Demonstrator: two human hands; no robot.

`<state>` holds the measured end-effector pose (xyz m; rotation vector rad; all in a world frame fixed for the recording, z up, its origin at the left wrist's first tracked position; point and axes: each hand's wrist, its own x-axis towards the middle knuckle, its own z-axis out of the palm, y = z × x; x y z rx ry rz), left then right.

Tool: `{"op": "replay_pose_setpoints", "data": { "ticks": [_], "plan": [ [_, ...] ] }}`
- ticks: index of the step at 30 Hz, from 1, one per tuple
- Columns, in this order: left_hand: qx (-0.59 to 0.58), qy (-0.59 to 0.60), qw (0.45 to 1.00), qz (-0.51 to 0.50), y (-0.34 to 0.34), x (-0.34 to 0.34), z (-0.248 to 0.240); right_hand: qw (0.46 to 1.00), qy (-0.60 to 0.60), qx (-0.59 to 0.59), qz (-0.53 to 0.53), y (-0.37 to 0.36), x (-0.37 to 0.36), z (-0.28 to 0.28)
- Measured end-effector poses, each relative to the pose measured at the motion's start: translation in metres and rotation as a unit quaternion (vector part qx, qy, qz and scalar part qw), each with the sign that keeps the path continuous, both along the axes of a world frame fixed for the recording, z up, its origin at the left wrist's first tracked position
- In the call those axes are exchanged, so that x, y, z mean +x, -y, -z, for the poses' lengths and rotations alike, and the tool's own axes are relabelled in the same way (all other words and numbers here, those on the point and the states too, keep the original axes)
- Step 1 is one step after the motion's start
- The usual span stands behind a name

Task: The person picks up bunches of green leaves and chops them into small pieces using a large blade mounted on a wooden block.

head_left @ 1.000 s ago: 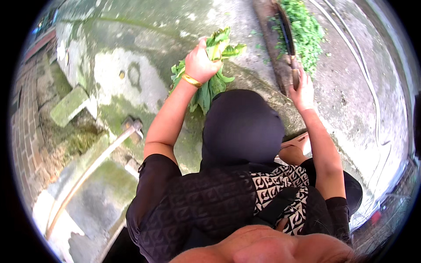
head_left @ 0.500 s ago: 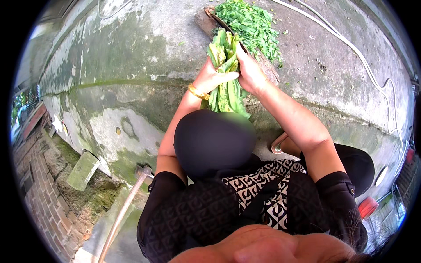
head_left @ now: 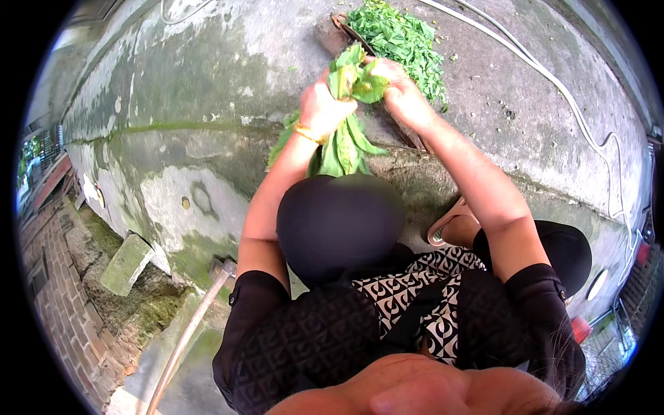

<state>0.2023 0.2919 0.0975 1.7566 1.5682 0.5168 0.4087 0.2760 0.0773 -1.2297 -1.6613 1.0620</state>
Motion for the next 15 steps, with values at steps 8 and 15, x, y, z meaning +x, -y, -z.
{"op": "replay_pose_setpoints", "data": {
  "ticks": [8, 15],
  "plan": [
    [-0.073, -0.232, 0.969, -0.034, -0.047, 0.006, 0.063, 0.918, 0.196, -0.328, 0.108, 0.065, 0.054, 0.077],
    [-0.089, -0.214, 0.973, 0.007, -0.043, 0.039, 0.112, 0.902, 0.250, -0.349, 0.039, 0.040, 0.068, -0.032]
  ]
}}
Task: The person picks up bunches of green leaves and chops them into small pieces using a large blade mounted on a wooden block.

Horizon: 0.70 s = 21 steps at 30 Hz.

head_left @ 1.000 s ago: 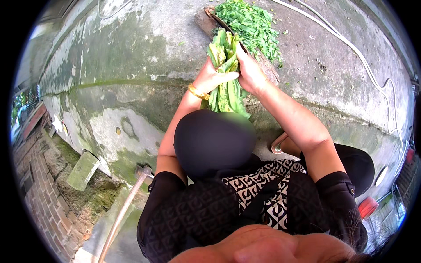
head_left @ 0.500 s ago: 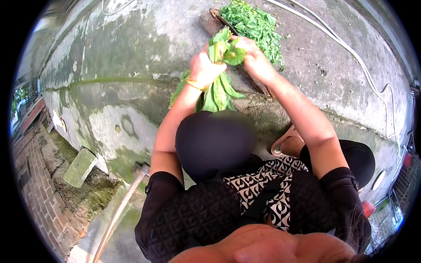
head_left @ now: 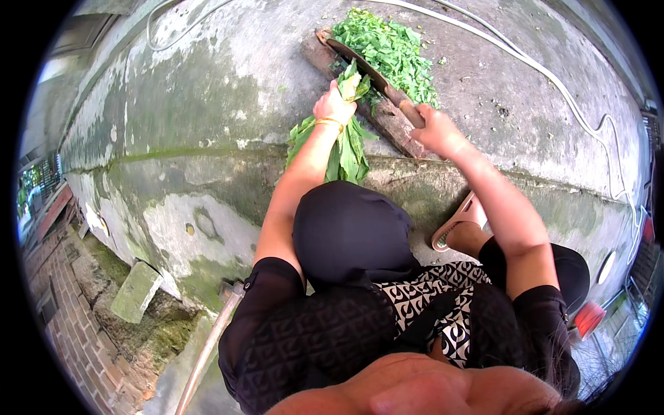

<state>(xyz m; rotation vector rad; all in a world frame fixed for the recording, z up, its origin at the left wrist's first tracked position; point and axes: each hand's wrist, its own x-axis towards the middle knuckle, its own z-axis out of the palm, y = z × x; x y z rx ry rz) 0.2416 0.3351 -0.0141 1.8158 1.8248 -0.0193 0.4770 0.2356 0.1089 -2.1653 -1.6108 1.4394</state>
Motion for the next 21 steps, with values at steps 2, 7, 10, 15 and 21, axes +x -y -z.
{"op": "replay_pose_setpoints", "data": {
  "ticks": [2, 7, 10, 15, 21],
  "plan": [
    [0.005, -0.006, 1.000, 0.007, 0.000, -0.001, 0.010, 0.999, 0.004, 0.032, -0.042, -0.027, 0.012, -0.039],
    [-0.021, -0.037, 0.998, 0.043, -0.010, 0.004, 0.007, 0.961, 0.101, 0.212, -0.148, -0.083, -0.009, -0.120],
    [-0.036, -0.036, 0.998, 0.047, -0.013, 0.004, -0.004, 0.966, 0.097, 0.183, -0.153, -0.070, -0.025, -0.120],
    [-0.021, 0.002, 0.999, 0.026, -0.005, 0.004, -0.009, 0.995, 0.077, 0.065, -0.006, 0.058, -0.001, 0.050],
    [0.021, 0.045, 0.998, -0.045, 0.001, -0.006, -0.034, 0.984, 0.152, 0.027, -0.092, 0.010, 0.003, -0.023]
  ]
}}
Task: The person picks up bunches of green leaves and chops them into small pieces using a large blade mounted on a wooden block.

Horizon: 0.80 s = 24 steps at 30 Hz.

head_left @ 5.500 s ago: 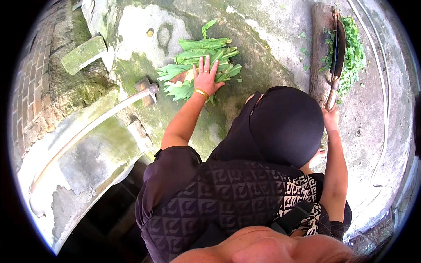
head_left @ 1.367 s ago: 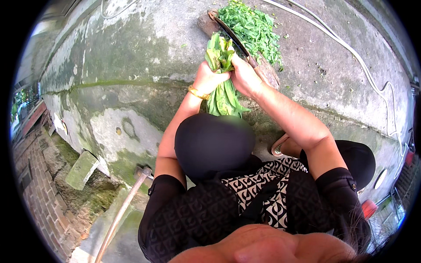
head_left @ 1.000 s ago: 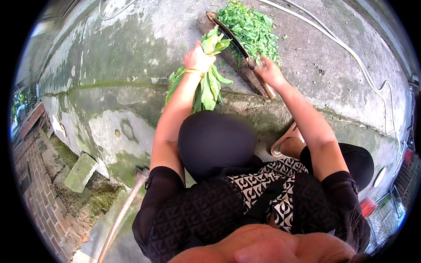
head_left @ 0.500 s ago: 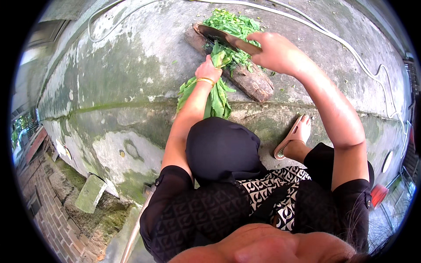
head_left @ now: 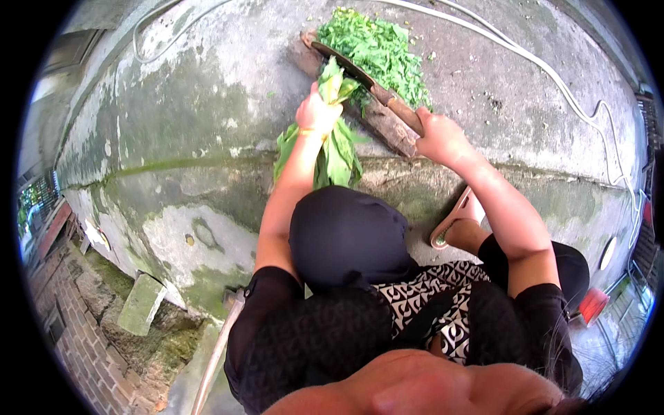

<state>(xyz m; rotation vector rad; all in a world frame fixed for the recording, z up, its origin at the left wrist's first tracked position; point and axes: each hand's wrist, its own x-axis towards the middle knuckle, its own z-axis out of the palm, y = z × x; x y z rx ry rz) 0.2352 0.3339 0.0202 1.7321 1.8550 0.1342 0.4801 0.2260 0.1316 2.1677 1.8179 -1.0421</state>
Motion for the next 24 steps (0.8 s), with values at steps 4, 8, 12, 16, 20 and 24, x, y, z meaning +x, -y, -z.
{"op": "replay_pose_setpoints", "data": {
  "ticks": [4, 8, 12, 16, 20, 24],
  "plan": [
    [-0.022, 0.085, 0.995, 0.049, 0.012, 0.013, -0.007, 0.997, -0.002, 0.032, -0.069, -0.065, 0.011, -0.081],
    [-0.115, 0.021, 0.988, 0.104, 0.000, 0.021, 0.024, 0.987, 0.016, 0.116, -0.112, -0.124, -0.009, -0.135],
    [-0.100, 0.035, 0.989, 0.101, -0.020, 0.007, 0.043, 0.980, 0.053, 0.152, -0.115, -0.111, -0.022, -0.128],
    [-0.082, 0.029, 0.991, 0.102, -0.039, 0.007, 0.042, 0.999, 0.003, 0.043, -0.007, 0.000, 0.006, -0.008],
    [-0.104, -0.004, 0.991, 0.088, -0.024, 0.012, 0.025, 0.999, -0.022, -0.009, 0.025, 0.025, -0.004, 0.026],
    [-0.020, -0.029, 0.996, 0.087, -0.017, 0.013, 0.030, 1.000, -0.012, 0.002, -0.019, -0.030, 0.013, -0.027]
  ]
}}
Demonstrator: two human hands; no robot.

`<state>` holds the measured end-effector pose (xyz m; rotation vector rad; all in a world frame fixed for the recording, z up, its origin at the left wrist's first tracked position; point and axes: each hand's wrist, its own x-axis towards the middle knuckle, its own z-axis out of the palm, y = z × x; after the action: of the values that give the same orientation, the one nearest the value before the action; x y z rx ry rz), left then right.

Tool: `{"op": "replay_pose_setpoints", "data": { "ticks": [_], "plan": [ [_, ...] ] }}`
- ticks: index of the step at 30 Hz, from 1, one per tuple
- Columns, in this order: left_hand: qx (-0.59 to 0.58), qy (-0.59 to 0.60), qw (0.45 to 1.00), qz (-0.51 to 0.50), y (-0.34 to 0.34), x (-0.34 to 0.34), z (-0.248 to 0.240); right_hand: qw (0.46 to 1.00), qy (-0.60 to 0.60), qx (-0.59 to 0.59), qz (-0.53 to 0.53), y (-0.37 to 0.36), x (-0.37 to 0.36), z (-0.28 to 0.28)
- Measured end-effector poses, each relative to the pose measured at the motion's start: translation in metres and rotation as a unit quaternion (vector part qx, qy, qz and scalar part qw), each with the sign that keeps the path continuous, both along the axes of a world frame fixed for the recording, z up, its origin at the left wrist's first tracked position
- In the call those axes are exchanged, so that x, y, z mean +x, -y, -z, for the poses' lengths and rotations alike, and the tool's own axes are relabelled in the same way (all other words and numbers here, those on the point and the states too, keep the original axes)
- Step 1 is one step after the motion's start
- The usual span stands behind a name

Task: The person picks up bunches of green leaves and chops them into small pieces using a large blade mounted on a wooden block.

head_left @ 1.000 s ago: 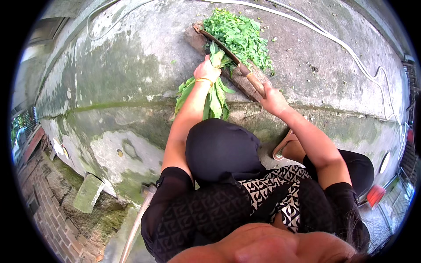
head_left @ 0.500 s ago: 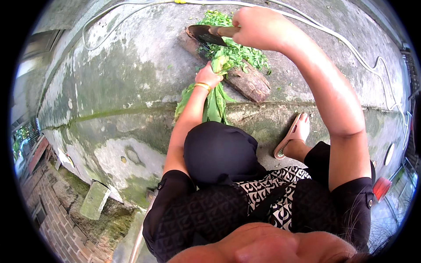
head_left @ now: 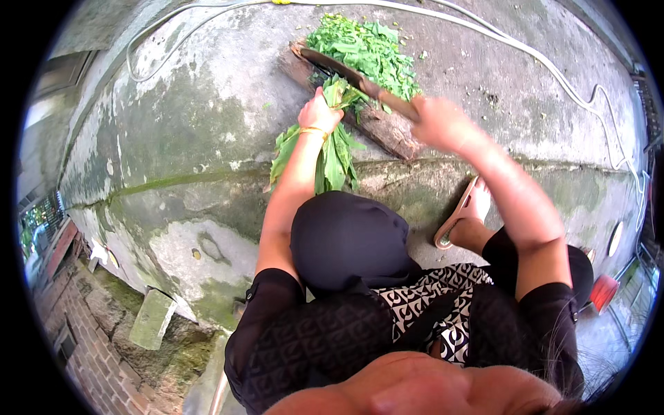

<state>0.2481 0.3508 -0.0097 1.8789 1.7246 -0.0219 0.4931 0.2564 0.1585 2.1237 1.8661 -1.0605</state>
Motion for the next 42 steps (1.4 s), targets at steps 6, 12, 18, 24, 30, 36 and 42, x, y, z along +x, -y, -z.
{"op": "replay_pose_setpoints", "data": {
  "ticks": [6, 12, 18, 24, 30, 36, 42],
  "plan": [
    [-0.006, -0.085, 0.995, 0.054, -0.022, 0.007, -0.017, 0.979, 0.041, 0.150, -0.129, -0.070, -0.039, -0.112],
    [-0.001, -0.076, 0.997, 0.030, -0.035, -0.007, -0.009, 0.997, -0.062, 0.033, 0.030, 0.055, -0.015, 0.024],
    [0.065, -0.023, 0.998, 0.003, -0.008, -0.006, 0.008, 0.998, -0.024, -0.011, 0.057, 0.047, -0.007, 0.042],
    [0.034, -0.029, 0.999, 0.025, -0.003, 0.015, 0.008, 0.984, 0.040, 0.154, -0.077, -0.065, -0.024, -0.095],
    [0.003, -0.048, 0.999, 0.009, -0.028, 0.007, -0.008, 0.992, 0.031, 0.108, -0.058, 0.016, -0.031, -0.037],
    [0.013, -0.021, 1.000, -0.015, -0.017, 0.002, 0.004, 1.000, -0.002, 0.023, 0.019, 0.053, -0.012, 0.058],
    [0.075, -0.020, 0.996, -0.031, -0.017, 0.015, -0.005, 0.993, 0.061, 0.045, -0.091, -0.066, -0.018, -0.097]
  ]
}}
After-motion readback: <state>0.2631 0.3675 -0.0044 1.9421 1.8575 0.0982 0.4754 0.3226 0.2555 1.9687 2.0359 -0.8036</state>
